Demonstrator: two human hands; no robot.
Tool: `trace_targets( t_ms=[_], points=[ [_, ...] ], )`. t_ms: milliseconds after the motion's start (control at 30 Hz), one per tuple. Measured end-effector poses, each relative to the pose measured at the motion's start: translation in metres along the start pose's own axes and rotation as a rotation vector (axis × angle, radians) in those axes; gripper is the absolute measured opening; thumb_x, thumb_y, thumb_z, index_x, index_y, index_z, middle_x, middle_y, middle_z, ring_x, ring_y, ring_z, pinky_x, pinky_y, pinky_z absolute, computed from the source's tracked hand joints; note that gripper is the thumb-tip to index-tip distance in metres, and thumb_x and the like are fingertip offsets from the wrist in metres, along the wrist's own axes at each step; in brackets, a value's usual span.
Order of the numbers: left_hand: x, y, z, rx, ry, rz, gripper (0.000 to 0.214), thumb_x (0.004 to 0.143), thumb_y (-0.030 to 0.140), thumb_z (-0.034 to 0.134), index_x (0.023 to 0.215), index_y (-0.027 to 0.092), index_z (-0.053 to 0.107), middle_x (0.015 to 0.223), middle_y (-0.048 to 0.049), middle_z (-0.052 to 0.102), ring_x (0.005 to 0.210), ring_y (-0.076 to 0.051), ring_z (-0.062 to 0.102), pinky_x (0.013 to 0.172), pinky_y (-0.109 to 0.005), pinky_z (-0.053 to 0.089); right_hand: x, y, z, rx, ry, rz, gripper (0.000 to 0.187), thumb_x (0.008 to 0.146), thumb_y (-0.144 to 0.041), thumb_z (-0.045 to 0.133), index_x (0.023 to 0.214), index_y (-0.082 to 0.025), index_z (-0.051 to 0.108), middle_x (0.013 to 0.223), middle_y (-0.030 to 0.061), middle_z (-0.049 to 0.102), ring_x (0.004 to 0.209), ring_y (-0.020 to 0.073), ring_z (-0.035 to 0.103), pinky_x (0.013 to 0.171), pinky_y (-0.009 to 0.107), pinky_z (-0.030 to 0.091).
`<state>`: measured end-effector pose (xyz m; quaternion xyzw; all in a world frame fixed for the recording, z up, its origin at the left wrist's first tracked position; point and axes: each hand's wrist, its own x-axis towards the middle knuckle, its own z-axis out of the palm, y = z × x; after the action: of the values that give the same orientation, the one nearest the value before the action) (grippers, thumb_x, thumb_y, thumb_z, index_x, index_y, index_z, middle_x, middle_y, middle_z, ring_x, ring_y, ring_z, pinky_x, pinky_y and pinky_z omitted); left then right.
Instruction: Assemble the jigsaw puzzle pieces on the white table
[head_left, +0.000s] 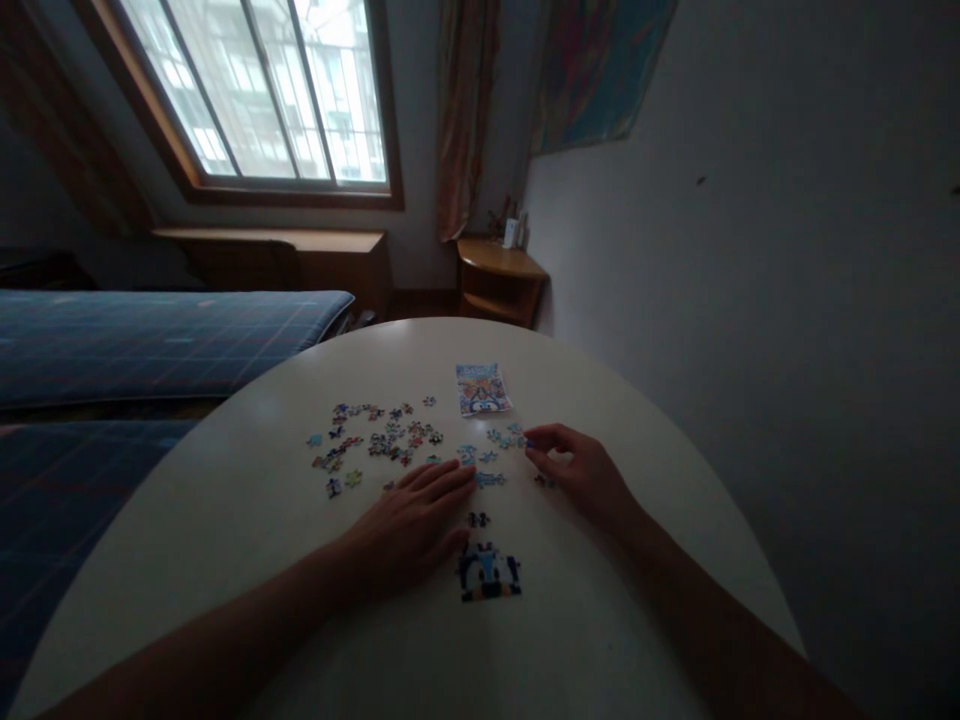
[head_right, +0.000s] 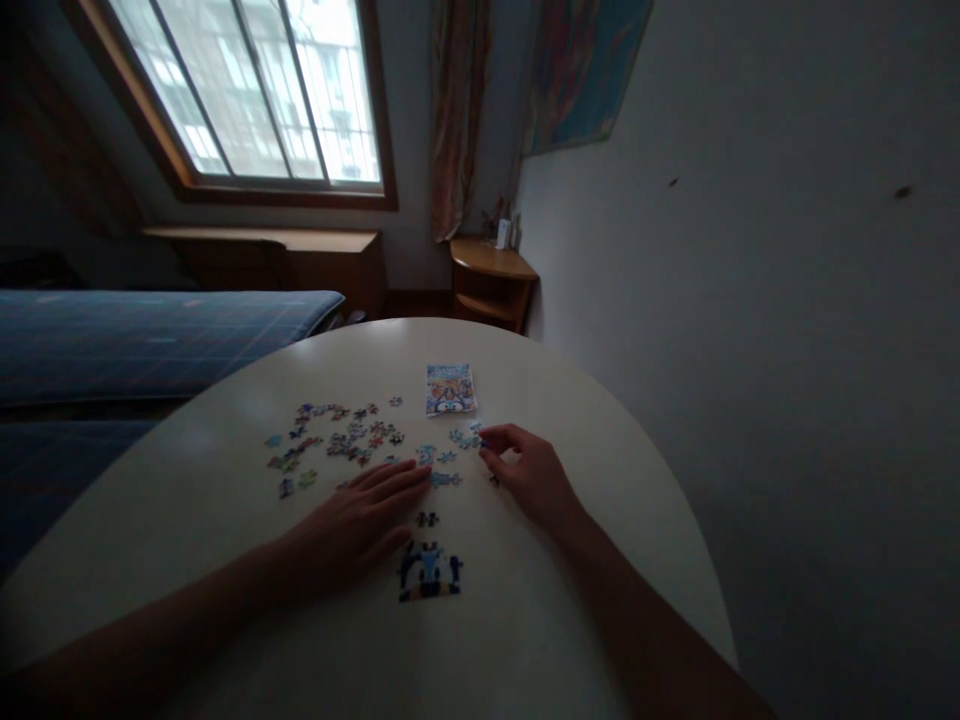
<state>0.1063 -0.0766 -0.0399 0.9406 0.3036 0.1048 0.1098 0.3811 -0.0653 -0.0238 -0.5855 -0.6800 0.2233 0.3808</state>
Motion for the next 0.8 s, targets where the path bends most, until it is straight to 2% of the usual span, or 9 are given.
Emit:
trace_targets(
  t_ms=[333,667,800],
  points=[
    [-0.002,-0.002,0.002,0.004,-0.004,0.011,0.052,0.105,0.043,0.034,0.152,0.023,0.032,0.159,-0.0045,0.032,0.147,-0.024,0.029,0.120,-0.046,0.026,0.001,0.012,0.005,0.025,-0.031,0.008,0.021,0.082,-0.030,0.066,0.101,-0.023,0.073,0.092,0.0048,0.076,0.085,0.0205,0.071,0.081,0.036,0.054],
    [-0.002,-0.002,0.001,-0.005,-0.051,0.012,0.057,0.104,0.048,0.032,0.156,0.025,0.023,0.161,-0.0034,0.025,0.149,-0.024,0.021,0.121,-0.046,0.021,0.002,0.004,0.003,0.005,-0.034,0.001,0.021,0.083,-0.030,0.066,0.101,-0.022,0.073,0.093,0.0048,0.077,0.085,0.0201,0.071,0.085,0.036,0.053],
    [-0.001,-0.001,0.001,-0.008,-0.041,0.024,0.057,0.104,0.047,0.035,0.155,0.023,0.026,0.161,-0.0050,0.027,0.149,-0.025,0.022,0.121,-0.047,0.022,0.002,0.005,0.004,0.005,-0.028,-0.005,0.021,0.082,-0.029,0.067,0.101,-0.022,0.073,0.093,0.0049,0.077,0.085,0.0199,0.071,0.084,0.036,0.054]
  ],
)
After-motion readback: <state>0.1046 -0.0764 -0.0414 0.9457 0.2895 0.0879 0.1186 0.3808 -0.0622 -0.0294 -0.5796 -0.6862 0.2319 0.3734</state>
